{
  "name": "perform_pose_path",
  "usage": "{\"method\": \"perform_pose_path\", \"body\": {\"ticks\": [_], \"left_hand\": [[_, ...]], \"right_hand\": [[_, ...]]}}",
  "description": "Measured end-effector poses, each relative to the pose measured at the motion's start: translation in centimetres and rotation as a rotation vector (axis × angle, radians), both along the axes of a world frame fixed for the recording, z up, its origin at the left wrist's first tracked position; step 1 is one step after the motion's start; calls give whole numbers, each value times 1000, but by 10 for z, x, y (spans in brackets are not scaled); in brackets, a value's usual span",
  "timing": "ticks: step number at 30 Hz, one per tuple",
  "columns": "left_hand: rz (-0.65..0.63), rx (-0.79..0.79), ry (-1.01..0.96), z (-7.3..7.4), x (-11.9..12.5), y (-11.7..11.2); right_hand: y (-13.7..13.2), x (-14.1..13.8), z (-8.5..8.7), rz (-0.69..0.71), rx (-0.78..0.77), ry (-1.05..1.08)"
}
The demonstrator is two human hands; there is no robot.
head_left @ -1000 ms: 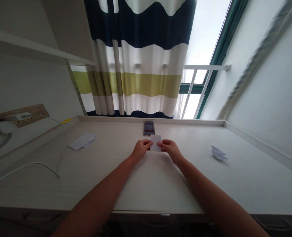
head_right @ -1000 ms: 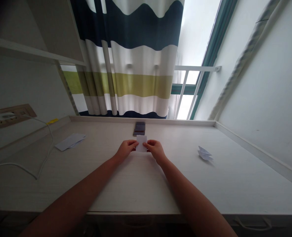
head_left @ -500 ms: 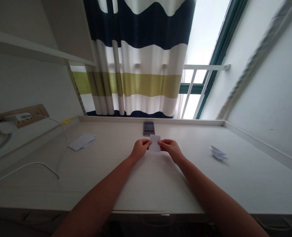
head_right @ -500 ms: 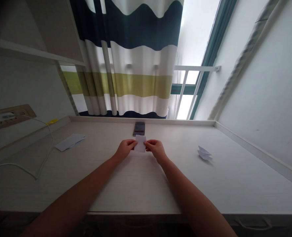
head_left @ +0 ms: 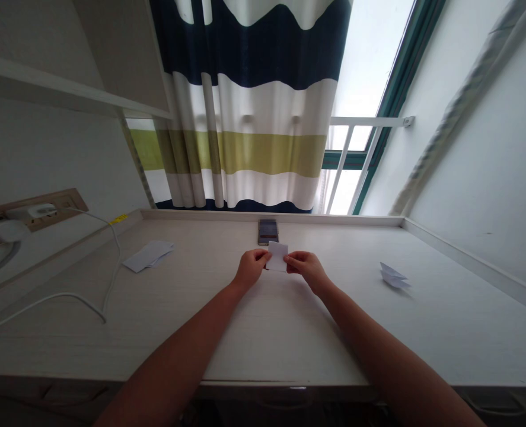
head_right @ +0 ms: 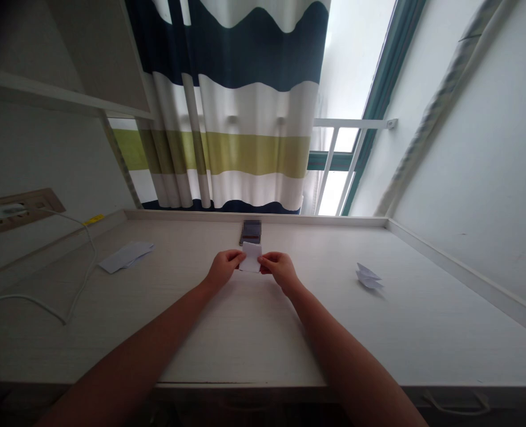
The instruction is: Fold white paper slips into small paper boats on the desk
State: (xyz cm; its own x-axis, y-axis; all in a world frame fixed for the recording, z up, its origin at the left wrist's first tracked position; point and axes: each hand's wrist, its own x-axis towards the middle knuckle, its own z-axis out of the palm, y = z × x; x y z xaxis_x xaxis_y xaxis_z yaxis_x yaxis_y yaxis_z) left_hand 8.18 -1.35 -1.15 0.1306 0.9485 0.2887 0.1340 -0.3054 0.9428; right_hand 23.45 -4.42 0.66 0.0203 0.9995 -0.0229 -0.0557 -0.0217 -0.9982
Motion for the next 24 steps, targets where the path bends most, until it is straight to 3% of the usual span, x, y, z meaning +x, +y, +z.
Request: {"method": "perform_pose_path", "body": {"ticks": [13,24], "left_hand": [[0,4,-28,0,1,0],[37,1,-57,-8,-1,7]], "right_hand": [[4,-2,-6,37,8,27],[-1,-4,-1,63,-36,-3]]}}
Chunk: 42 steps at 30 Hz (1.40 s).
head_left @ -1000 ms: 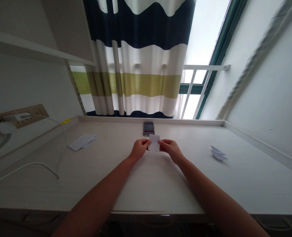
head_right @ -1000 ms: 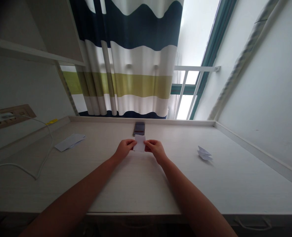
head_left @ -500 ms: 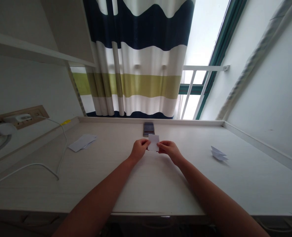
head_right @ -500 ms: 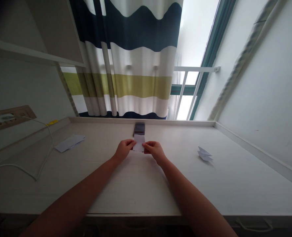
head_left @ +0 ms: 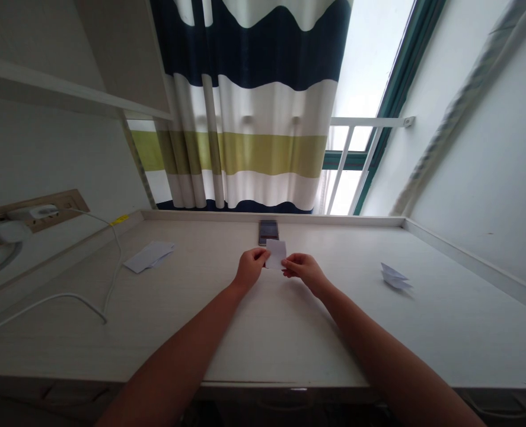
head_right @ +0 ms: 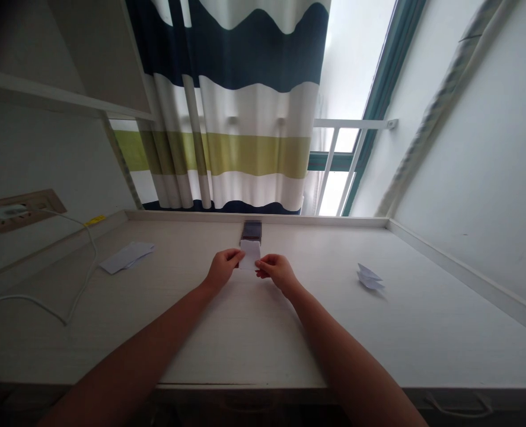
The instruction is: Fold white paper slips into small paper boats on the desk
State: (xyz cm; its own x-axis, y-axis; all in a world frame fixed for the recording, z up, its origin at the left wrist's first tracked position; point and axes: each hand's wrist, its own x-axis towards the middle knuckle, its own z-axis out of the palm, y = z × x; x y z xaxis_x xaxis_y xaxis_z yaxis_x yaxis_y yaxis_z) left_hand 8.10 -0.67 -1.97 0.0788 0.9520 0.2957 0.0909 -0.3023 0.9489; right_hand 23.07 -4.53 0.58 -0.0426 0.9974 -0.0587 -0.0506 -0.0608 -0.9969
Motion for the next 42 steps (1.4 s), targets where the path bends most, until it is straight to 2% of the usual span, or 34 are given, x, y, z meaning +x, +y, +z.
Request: {"method": "perform_pose_path", "body": {"ticks": [12,15,23,36,42], "left_hand": [[75,29,14,5,-3,-1],[41,31,23,4,-2,-2],[-89,8,85,4,3,-7],[-127,-38,63,7,3,-10],[-148,-56,58,10,4,-12]], "right_hand": [[-2,0,1,22,28,-14],[-1,1,0,27,33,-26],[4,5,-1,-101,146,31],[4,9,-1,-150,177,45],[3,10,0,-124,189,77]]}}
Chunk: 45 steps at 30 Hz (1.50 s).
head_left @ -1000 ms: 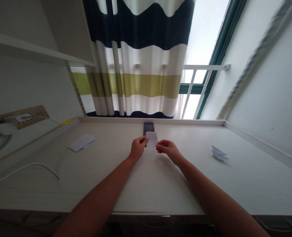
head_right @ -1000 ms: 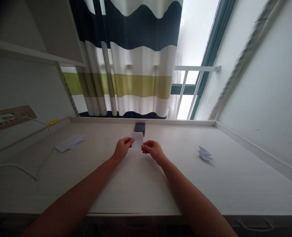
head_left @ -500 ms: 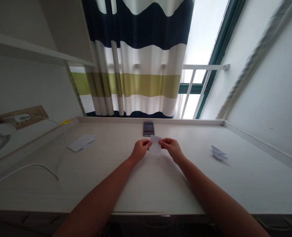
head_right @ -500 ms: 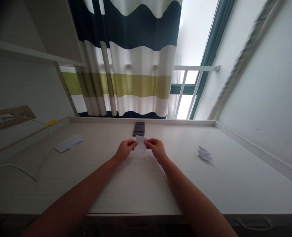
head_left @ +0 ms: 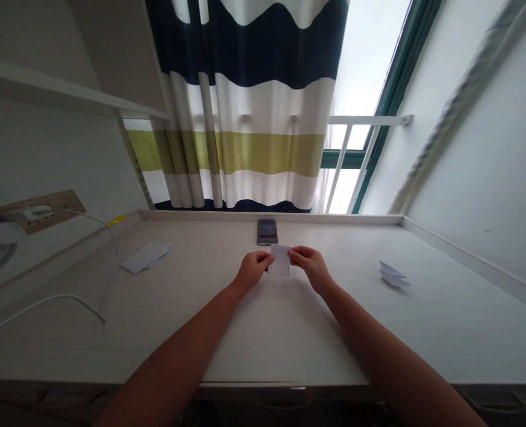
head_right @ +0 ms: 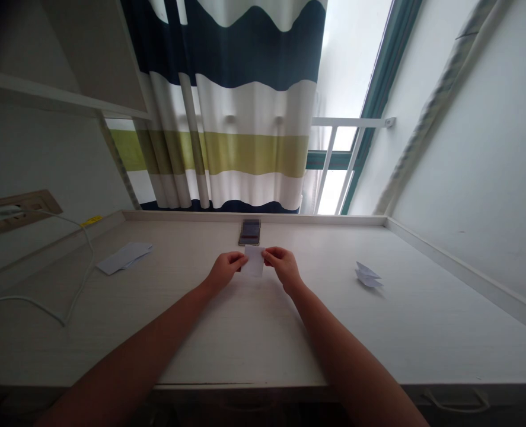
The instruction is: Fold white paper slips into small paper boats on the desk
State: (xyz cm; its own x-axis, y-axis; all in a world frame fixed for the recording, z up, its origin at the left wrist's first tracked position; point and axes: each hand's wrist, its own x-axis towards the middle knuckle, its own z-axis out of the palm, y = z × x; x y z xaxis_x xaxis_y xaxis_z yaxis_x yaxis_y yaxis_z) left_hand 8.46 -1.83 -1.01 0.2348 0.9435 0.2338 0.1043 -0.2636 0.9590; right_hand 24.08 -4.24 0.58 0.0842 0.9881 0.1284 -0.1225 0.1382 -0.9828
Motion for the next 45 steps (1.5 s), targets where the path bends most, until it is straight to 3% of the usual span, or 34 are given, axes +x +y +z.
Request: {"method": "perform_pose_path", "body": {"ticks": [9,19,30,35,45], "left_hand": [[-22,-2,-6,0,1,0],[31,-76,-175,0,-1,2],[-25,-70,-350,5,1,-2],[-63,-30,-340,10,0,-7],[-66,8,-293,12,-1,-11]], "right_hand": [[3,2,-1,-35,33,29],[1,1,-1,118,-139,-35],[1,2,0,149,-49,136],[-4,1,4,211,5,109],[-4,-1,3,192,35,36]]}}
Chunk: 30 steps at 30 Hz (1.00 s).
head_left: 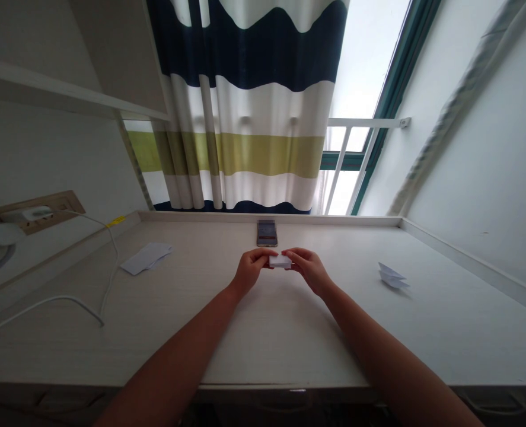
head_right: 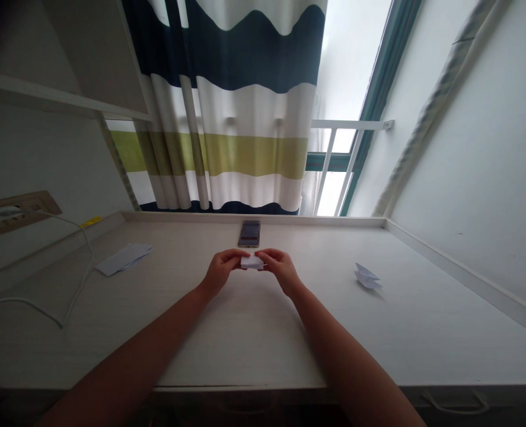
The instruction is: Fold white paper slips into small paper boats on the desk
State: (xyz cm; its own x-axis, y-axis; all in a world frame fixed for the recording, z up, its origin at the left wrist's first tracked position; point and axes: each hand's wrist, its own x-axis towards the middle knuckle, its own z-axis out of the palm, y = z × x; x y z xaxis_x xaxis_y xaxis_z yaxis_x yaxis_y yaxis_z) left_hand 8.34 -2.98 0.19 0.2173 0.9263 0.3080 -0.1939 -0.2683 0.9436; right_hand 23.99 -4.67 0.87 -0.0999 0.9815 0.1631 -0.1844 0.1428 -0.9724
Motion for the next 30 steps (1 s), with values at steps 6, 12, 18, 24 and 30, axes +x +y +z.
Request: {"method": "perform_pose_path", "body": {"ticks": [6,12,18,24,30], "left_hand": [[-12,47,89,-2,-1,1],[-1,12,215,-9,1,6],[32,-2,181,-9,1,8],[-1,-13,225,-11,2,8],[13,57,295,-13,0,9]], "right_hand": [[3,-1,-4,-37,51,-106],[0,-5,-4,-43,125,-183],[2,-5,-6,-75,11,-113],[3,-7,-7,-95,-35,-87],[3,-7,-7,-74,-41,-67]]}}
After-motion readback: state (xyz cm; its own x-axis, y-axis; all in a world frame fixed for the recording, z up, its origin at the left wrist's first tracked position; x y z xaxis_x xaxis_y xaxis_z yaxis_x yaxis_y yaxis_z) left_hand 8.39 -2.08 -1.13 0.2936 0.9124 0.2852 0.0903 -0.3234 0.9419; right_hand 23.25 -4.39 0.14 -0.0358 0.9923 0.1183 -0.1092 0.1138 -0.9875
